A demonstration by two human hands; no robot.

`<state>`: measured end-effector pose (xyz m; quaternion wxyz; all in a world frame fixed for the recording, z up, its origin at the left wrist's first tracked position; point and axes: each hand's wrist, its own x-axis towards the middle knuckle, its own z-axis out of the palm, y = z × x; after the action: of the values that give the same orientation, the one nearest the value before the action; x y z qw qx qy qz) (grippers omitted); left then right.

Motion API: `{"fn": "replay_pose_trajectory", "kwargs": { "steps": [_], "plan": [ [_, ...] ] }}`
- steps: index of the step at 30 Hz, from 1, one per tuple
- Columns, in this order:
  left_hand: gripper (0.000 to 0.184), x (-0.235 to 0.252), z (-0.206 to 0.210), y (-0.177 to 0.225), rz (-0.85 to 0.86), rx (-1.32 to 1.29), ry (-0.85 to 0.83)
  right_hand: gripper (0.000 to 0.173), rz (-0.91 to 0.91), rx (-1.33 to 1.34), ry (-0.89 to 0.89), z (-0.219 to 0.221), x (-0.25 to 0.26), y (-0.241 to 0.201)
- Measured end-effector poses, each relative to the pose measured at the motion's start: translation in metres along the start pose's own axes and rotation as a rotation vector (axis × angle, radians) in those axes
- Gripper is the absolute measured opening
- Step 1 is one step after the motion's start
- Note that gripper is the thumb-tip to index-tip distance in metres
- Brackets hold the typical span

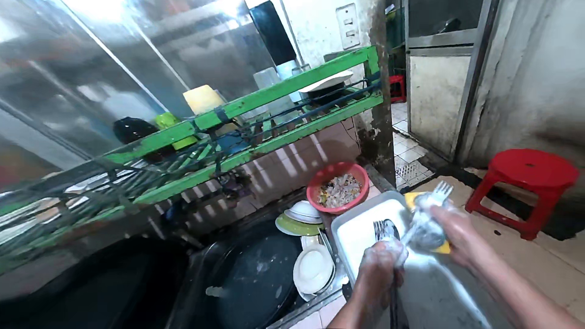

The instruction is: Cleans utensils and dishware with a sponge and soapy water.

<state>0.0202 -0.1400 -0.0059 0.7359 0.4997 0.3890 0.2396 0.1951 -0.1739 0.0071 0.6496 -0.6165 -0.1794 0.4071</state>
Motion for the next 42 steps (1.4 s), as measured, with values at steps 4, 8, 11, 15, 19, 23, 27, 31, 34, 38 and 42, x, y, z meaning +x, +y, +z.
{"fn": "replay_pose_trajectory", "kwargs": {
  "steps": [4,8,11,15,19,23,27,31,34,38,42],
  "plan": [
    [0.023,0.003,-0.005,0.021,-0.050,0.224,0.025,0.072,-0.059,-0.401,-0.124,0.013,-0.015,0.003],
    [0.032,0.006,-0.031,0.044,0.069,0.428,0.038,0.057,-0.084,-0.856,-0.480,0.004,-0.024,-0.033],
    [0.020,-0.001,-0.033,0.057,0.113,0.343,-0.070,0.042,-0.163,-1.124,-0.848,0.022,-0.041,-0.028],
    [0.018,-0.004,-0.046,0.055,0.184,0.110,0.008,0.054,-0.017,-1.115,-0.943,0.024,-0.052,-0.004],
    [0.025,0.003,-0.116,0.079,0.420,0.137,0.398,0.057,-0.034,-1.107,-0.866,-0.004,-0.051,0.012],
    [0.033,0.003,-0.221,0.086,0.229,0.891,0.707,0.067,0.034,-1.128,-0.617,-0.049,-0.057,0.021],
    [0.039,0.008,-0.306,0.032,-0.186,1.198,0.618,0.057,-0.042,-1.272,-0.479,-0.083,-0.076,0.025],
    [0.035,0.012,-0.326,0.009,-0.459,1.349,0.479,0.047,-0.258,-1.296,-0.504,-0.095,-0.087,0.034],
    [0.033,0.027,-0.273,0.035,-0.217,1.397,0.427,0.041,-0.426,-1.232,-0.482,-0.102,-0.081,0.052],
    [0.032,0.052,-0.149,0.059,0.236,1.394,0.239,0.037,-0.470,-1.151,-0.444,-0.104,-0.083,0.057],
    [0.042,0.089,-0.063,0.028,-0.023,1.552,-0.049,0.038,-0.455,-1.214,-0.396,-0.099,-0.088,0.060]
  ]
}}
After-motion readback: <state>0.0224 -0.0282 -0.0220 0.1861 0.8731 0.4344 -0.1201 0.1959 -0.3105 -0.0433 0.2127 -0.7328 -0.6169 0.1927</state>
